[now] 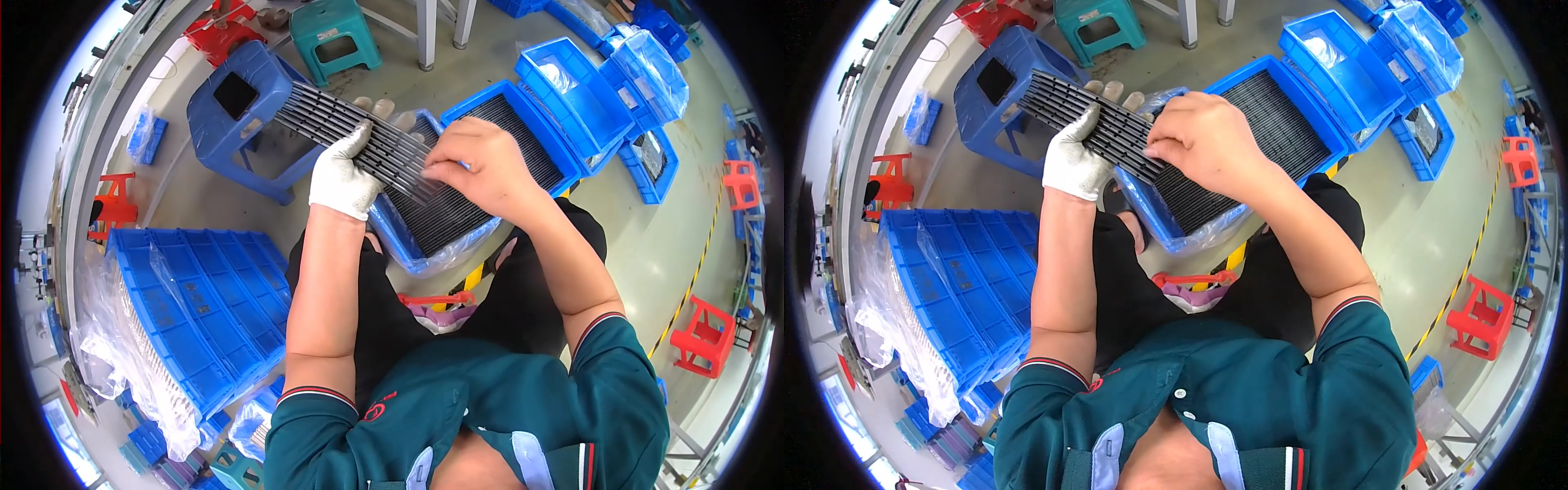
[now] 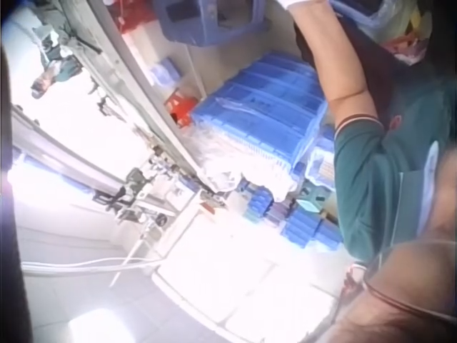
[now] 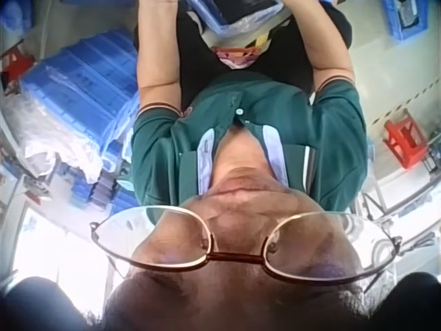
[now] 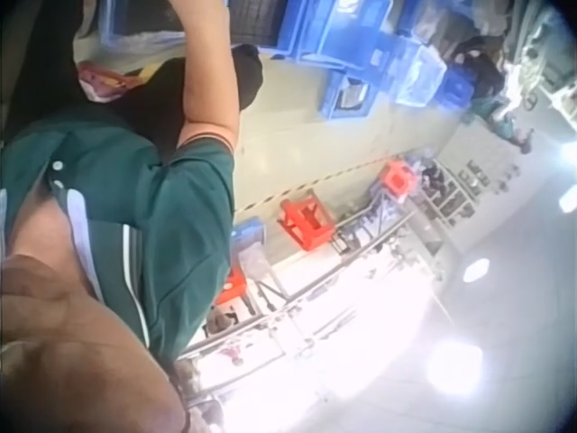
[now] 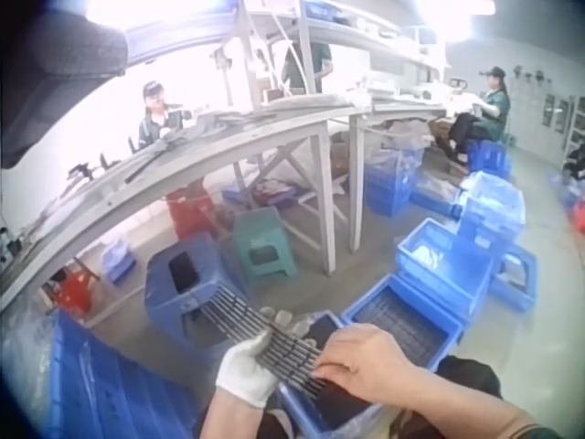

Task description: Organizing and placing thin metal rods into structured plastic trays within blue crates on a factory floor.

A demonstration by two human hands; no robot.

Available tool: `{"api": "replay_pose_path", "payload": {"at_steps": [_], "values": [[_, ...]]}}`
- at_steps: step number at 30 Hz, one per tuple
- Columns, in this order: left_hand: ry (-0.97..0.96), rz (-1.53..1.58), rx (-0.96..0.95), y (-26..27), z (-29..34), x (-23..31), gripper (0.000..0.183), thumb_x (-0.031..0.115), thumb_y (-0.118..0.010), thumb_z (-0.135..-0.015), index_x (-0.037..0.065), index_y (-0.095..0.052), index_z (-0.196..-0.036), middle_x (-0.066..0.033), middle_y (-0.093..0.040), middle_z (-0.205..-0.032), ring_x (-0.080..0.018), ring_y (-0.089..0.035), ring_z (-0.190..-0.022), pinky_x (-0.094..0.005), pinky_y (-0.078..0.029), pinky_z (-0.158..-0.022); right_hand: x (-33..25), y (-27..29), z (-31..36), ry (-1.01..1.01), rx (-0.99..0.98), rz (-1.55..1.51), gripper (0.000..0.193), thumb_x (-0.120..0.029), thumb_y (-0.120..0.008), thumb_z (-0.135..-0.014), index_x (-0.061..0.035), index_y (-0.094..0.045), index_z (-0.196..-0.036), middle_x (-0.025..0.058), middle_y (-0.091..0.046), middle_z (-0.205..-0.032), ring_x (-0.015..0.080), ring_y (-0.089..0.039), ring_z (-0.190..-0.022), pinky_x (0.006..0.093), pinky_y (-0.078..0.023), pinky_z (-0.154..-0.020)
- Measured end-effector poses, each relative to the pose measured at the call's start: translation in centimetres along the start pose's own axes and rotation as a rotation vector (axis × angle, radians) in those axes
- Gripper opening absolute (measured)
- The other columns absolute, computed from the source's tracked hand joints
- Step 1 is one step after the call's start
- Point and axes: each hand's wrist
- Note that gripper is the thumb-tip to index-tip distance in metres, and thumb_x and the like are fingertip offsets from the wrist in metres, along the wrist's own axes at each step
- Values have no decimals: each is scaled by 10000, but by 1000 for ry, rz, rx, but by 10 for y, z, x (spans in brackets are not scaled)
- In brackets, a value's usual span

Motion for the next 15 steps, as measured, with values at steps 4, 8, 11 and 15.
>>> {"api": "replay_pose_path", "payload": {"at_steps": [4,8,11,15], "values": [[-11,-20,22,2,-1,1,254,49,-445,-939,72,-519,-1181,-184,-550,-1233,-459,-514,-1151,-637,-434,-941,-8,3,-2,-38,142,-25,101,-65,-741,-693,-41,-657,-743,52,-615,-720,246,-587,-729,339,-472,-665],[-15,-12,43,2,-2,0,248,45,-444,-939,80,-523,-1172,-184,-563,-1203,-456,-533,-1126,-637,-442,-928,-4,-5,1,27,48,-45,107,-88,-740,-703,-40,-648,-731,50,-611,-714,242,-590,-723,345,-465,-669],[-5,3,48,-1,-2,-1,247,42,-442,-939,83,-523,-1169,-182,-570,-1189,-454,-539,-1118,-639,-446,-920,-6,-8,1,68,45,37,106,-103,-743,-691,-64,-649,-721,43,-606,-723,230,-582,-714,340,-458,-687],[-52,-61,176,-6,-1,-2,253,43,-423,-946,56,-485,-1191,-202,-518,-1240,-460,-467,-1203,-633,-385,-991,-15,-14,3,272,32,315,52,-147,-657,-683,-109,-623,-688,8,-576,-742,209,-566,-769,340,-443,-704]]}}
Point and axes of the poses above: each hand's wrist, its own z-axis away from the middle knuckle, its own y-axis out of the back of the hand, x = y × z
